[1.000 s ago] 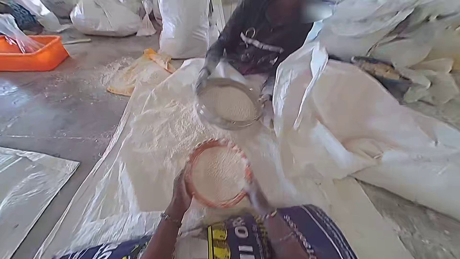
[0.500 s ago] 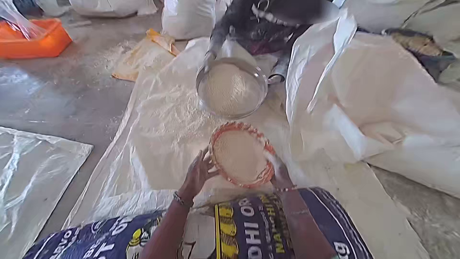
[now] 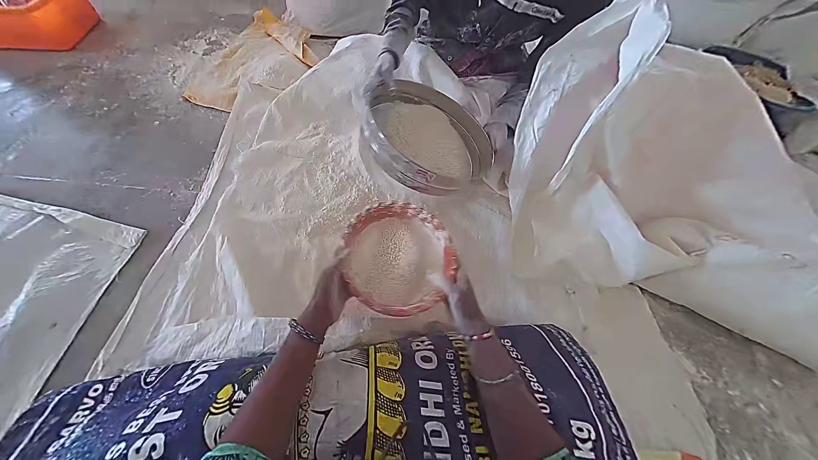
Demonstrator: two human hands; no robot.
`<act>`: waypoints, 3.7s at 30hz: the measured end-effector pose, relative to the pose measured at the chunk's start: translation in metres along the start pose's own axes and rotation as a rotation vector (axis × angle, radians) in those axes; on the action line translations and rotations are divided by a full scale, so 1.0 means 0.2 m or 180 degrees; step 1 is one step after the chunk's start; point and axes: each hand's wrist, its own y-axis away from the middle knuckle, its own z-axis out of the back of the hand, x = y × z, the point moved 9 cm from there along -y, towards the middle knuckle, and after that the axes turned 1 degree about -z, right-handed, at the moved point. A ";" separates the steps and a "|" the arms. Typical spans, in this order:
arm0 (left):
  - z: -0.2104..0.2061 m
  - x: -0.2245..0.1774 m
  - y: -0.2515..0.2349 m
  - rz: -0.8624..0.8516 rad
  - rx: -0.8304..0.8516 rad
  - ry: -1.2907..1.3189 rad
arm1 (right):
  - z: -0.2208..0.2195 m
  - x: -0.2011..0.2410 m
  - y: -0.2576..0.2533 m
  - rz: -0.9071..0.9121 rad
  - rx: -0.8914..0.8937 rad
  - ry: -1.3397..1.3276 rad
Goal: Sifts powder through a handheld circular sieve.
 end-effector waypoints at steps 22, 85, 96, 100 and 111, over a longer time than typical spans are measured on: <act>0.00 0.02 0.00 0.0112 -0.0035 -0.0016 | 0.08 0.04 -0.04 0.0050 -0.0290 0.0302; -0.09 -0.09 0.08 -0.0340 -0.0114 -0.0533 | -0.56 0.46 0.04 0.1520 0.1870 0.4443; -0.07 -0.12 0.08 -0.0009 -0.0190 -0.0171 | -0.65 0.44 -0.28 0.1622 0.1905 0.5467; -0.05 -0.11 0.08 -0.0006 -0.0347 0.0034 | -0.47 0.41 -0.12 0.0247 0.1954 0.5132; -0.06 -0.09 0.12 -0.0150 -0.0154 -0.0095 | -0.64 0.58 0.06 0.1039 0.2606 0.4226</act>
